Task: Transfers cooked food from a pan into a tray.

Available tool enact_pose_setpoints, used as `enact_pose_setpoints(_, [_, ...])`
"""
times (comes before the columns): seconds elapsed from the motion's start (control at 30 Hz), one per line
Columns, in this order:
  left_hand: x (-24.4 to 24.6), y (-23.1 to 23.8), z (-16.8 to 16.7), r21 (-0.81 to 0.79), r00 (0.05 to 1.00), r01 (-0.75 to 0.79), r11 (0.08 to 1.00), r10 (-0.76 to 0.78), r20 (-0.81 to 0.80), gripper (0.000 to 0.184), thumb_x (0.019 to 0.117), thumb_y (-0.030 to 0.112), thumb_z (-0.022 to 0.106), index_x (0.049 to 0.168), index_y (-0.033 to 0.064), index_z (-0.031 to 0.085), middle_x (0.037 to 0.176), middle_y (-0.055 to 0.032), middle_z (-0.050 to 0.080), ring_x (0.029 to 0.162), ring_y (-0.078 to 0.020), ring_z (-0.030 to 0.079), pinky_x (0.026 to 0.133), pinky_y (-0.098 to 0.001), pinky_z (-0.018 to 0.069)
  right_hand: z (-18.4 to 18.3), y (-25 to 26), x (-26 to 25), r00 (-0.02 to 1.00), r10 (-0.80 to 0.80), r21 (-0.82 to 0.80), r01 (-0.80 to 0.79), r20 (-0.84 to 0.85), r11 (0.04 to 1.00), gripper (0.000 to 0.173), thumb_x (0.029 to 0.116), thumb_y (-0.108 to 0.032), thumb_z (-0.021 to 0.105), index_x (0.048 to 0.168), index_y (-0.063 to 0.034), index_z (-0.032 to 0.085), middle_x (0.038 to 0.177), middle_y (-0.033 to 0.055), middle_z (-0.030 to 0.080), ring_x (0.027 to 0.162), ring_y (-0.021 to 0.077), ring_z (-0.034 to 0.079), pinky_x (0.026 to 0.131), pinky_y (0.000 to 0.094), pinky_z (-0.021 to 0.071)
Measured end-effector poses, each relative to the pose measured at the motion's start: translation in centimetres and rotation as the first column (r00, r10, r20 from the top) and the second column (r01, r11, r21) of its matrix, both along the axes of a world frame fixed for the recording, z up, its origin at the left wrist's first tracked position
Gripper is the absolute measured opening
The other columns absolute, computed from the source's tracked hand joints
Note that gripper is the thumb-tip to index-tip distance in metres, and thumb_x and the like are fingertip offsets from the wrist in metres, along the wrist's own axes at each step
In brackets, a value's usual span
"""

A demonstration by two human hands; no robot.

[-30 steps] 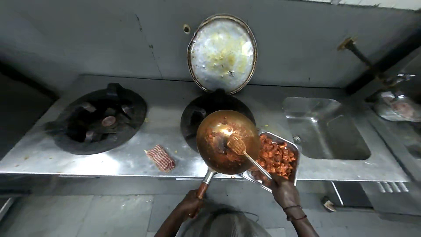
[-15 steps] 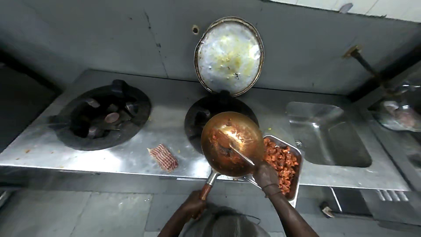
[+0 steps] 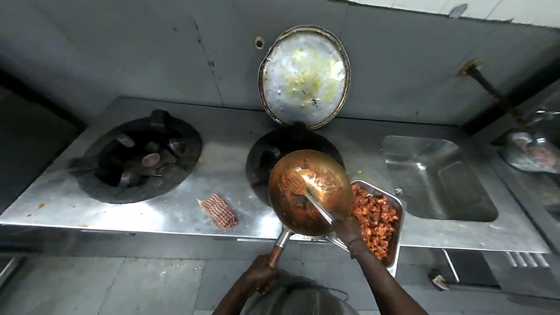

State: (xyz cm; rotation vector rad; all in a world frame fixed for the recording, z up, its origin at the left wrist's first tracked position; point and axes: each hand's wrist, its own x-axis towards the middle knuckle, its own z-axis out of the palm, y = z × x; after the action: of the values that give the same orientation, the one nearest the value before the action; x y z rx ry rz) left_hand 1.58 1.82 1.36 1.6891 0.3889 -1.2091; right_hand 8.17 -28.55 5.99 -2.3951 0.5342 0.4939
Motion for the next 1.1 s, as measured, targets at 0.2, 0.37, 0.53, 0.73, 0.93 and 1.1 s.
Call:
enact_pose_setpoints(0.2, [0.1, 0.0, -0.1, 0.004, 1.0, -0.001, 1.0, 0.001, 0.009, 0.037, 0.0899, 0.012, 0.074, 0.119, 0.0035, 0.053, 0.07, -0.006, 0.058, 0.048, -0.0158, 0.057, 0.047, -0.0305, 0.0529, -2.4, -0.4, -0.7, 0.964, -0.23, 0.44, 0.267, -0.136, 0.857, 0.022, 0.1031, -0.013, 0.059, 0.122, -0.0074, 0.069, 0.083, 0.0072, 0.069, 0.056, 0.013, 0.057, 0.05, 0.0276, 0.0472])
enact_pose_setpoints(0.37, [0.1, -0.1, 0.3, 0.012, 1.0, 0.008, 1.0, -0.009, 0.019, 0.035, 0.0921, 0.012, 0.072, 0.12, 0.0025, 0.053, 0.071, -0.0061, 0.058, 0.049, -0.0157, 0.057, 0.048, -0.0309, 0.0526, -2.6, 0.4, -0.1, 0.961, -0.25, 0.455, 0.277, -0.119, 0.846, 0.024, 0.1049, -0.016, 0.058, 0.125, -0.0084, 0.068, 0.087, 0.0081, 0.07, 0.057, 0.0133, 0.059, 0.051, 0.0282, 0.0486])
enact_pose_setpoints(0.53, [0.1, -0.1, 0.3, -0.001, 1.0, 0.015, 1.0, -0.015, 0.021, 0.032, 0.0932, 0.012, 0.071, 0.118, 0.0021, 0.053, 0.071, -0.0064, 0.059, 0.049, -0.0163, 0.057, 0.048, -0.0314, 0.0531, -2.8, 0.4, 0.7, 0.951, -0.28, 0.537, 0.305, -0.129, 0.787, 0.025, 0.1058, -0.016, 0.056, 0.127, -0.0091, 0.067, 0.087, 0.0086, 0.069, 0.056, 0.0126, 0.057, 0.05, 0.0264, 0.0465])
enact_pose_setpoints(0.73, [0.1, 0.0, -0.2, -0.007, 1.0, 0.006, 1.0, -0.006, 0.01, 0.031, 0.0934, 0.011, 0.071, 0.117, 0.0027, 0.053, 0.071, -0.0066, 0.059, 0.049, -0.0162, 0.057, 0.048, -0.0307, 0.053, -3.8, 0.0, 0.2, 0.92, -0.338, 0.679, 0.378, -0.198, 0.63, 0.028, 0.1028, -0.007, 0.056, 0.129, -0.0074, 0.065, 0.088, 0.0086, 0.067, 0.057, 0.0126, 0.055, 0.049, 0.0261, 0.0443])
enact_pose_setpoints(0.93, [0.2, 0.1, -0.1, -0.005, 1.0, 0.006, 1.0, -0.006, 0.022, 0.033, 0.0924, 0.012, 0.072, 0.118, 0.002, 0.053, 0.072, -0.007, 0.06, 0.05, -0.0162, 0.058, 0.049, -0.0313, 0.0538, -3.7, -1.2, -2.4, 0.902, -0.387, 0.768, 0.383, -0.191, 0.513, 0.029, 0.1065, -0.007, 0.05, 0.133, -0.0032, 0.061, 0.086, 0.0097, 0.066, 0.057, 0.0131, 0.056, 0.049, 0.0262, 0.0471])
enact_pose_setpoints(1.1, [0.0, 0.0, 0.1, -0.018, 1.0, -0.01, 1.0, 0.01, 0.015, 0.032, 0.0911, 0.01, 0.073, 0.115, 0.0028, 0.054, 0.07, -0.0057, 0.058, 0.049, -0.0156, 0.057, 0.048, -0.0308, 0.0529, -3.2, -1.2, -3.3, 0.892, -0.422, 0.716, 0.4, -0.161, 0.573, 0.027, 0.1068, -0.009, 0.052, 0.132, -0.0029, 0.062, 0.085, 0.0093, 0.066, 0.057, 0.0124, 0.056, 0.049, 0.0255, 0.0468])
